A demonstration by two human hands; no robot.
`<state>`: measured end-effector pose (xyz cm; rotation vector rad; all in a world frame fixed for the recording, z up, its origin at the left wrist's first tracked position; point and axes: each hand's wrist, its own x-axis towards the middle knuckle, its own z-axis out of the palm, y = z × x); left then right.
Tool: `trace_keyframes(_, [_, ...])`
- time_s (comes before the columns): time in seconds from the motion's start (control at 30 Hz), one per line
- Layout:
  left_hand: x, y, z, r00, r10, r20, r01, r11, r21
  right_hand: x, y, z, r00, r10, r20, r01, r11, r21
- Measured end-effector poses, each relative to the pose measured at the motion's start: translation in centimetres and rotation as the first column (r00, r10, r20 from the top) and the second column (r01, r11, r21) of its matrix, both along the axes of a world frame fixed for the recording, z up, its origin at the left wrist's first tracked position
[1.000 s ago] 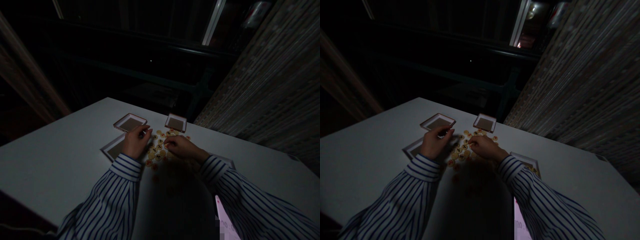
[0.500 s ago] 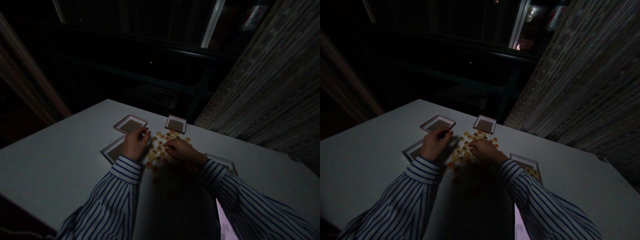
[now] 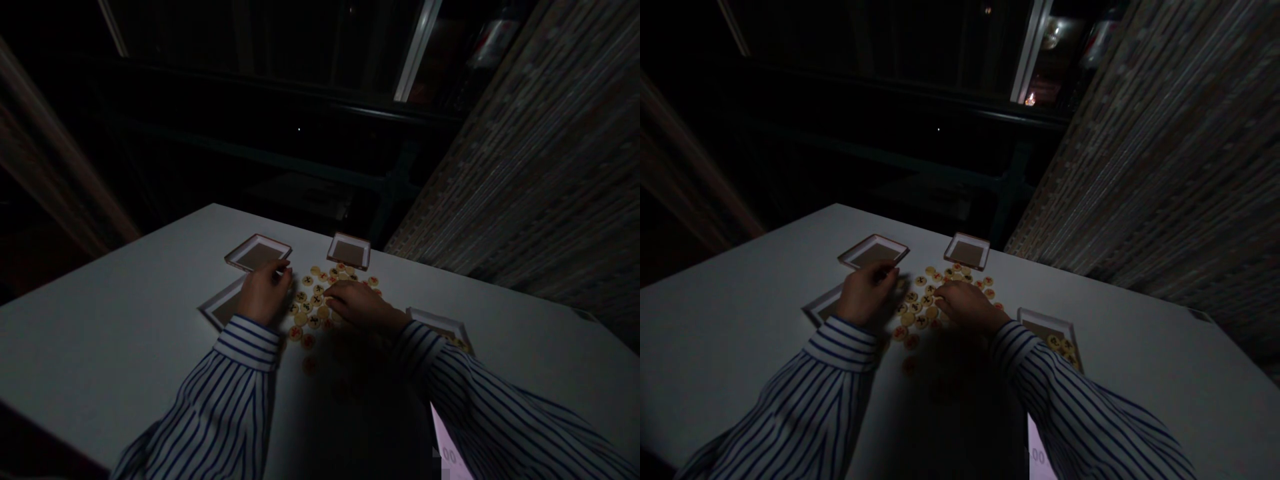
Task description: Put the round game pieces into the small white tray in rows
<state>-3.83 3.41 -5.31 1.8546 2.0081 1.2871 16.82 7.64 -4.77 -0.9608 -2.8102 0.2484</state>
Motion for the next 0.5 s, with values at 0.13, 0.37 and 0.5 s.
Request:
trace_keyframes(0.13, [-0.1,0.1,-0.3,0.984,0.008,-0.179,-0.018,0.998,-0.054,0.0,0.0,0.0,1.0,0.021,-0.007,-0.021,1.0,0.002])
trace_keyframes(0.37, [0.7,0.5,-0.7,0.88,-0.071,-0.469,-0.001,0.988,-0.153,0.0,-0.1,0.0,0.999,0.015,-0.028,-0.015,1.0,0.022])
trace_keyframes(0.5, [1.0,0.7,-1.0,0.835,-0.094,-0.542,-0.013,0.981,-0.191,0.0,-0.1,0.1,1.0,0.007,-0.001,-0.007,1.0,0.018])
